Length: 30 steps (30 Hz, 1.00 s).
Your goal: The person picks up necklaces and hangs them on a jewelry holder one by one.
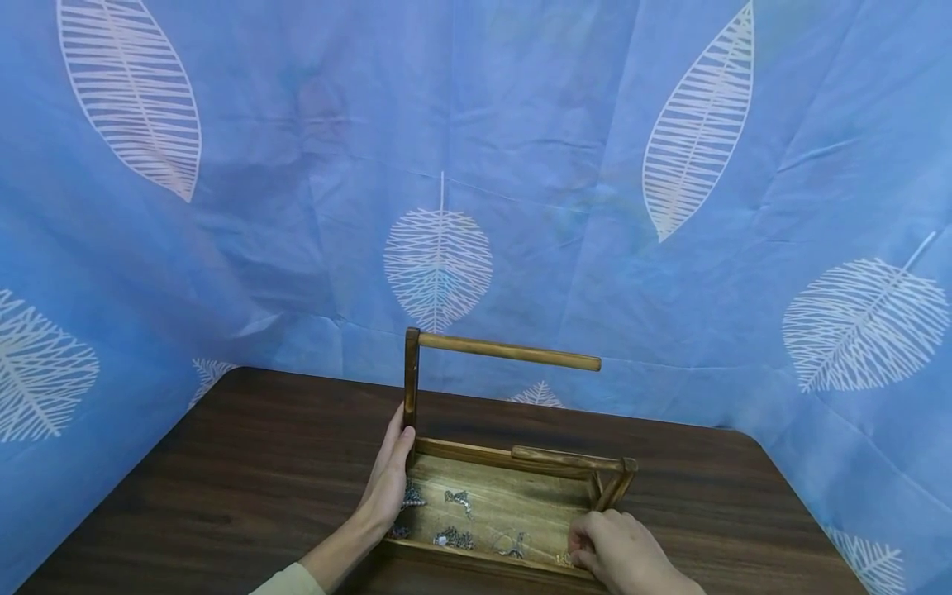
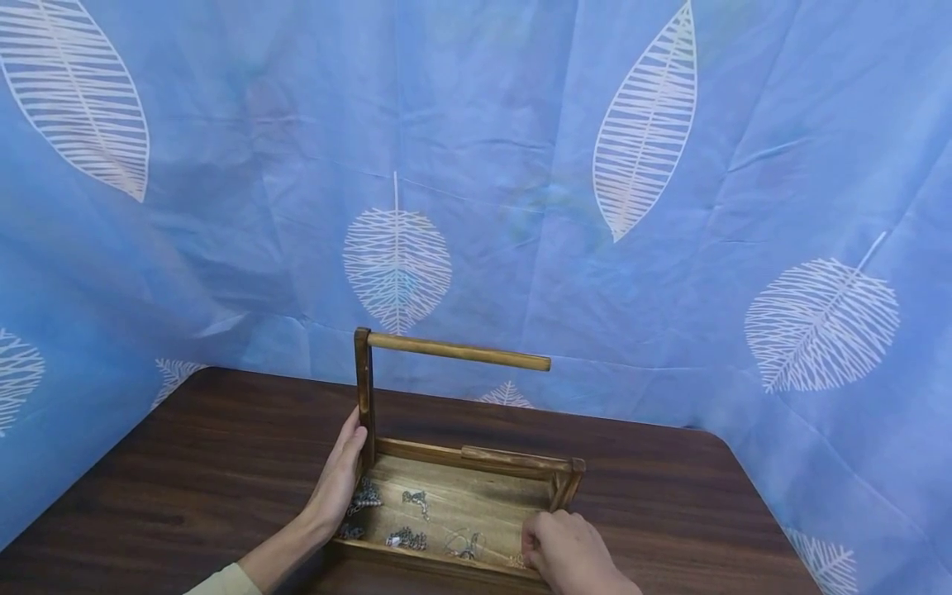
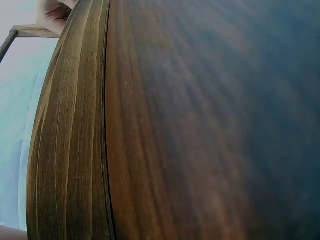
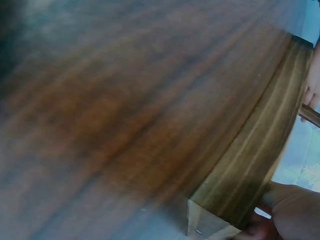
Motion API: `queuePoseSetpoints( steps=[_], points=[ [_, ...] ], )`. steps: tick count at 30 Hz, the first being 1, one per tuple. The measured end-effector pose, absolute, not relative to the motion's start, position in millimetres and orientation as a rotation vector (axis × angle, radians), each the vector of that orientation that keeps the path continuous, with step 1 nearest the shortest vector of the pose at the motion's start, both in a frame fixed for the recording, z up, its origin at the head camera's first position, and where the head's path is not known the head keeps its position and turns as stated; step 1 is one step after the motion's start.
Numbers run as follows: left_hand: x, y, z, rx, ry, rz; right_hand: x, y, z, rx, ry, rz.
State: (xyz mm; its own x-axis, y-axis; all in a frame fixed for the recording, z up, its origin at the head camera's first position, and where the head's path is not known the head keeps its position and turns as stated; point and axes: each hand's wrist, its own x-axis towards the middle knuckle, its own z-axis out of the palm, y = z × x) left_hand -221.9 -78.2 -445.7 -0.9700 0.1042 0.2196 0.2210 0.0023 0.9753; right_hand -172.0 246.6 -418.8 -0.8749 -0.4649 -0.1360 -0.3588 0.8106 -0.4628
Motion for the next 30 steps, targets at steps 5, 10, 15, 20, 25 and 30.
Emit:
queuePoseSetpoints(
  steps=[5,10,15,20,25,30],
  points=[
    [-220,-78,-445,-0.332,-2.178,-2.131,-173,247,-417,-0.642,2.708,-0.683],
    [-220,-79,-444,-0.326,-2.167,-2.128,-174,242,-417,-0.663,2.774,-0.617],
    [-221,-78,-444,-0.338,-2.158,-2.125,-175,238,-416,-0.606,2.789,-0.557],
    [-219,-78,-443,-0.318,-2.159,-2.120,-175,236,-415,-0.571,2.747,-0.582],
    [-218,-77,-442,-0.313,-2.180,-2.118,-174,237,-415,-0.574,2.726,-0.608],
    [-218,-77,-442,-0.303,-2.190,-2.116,-173,239,-413,-0.549,2.651,-0.698]
  ],
)
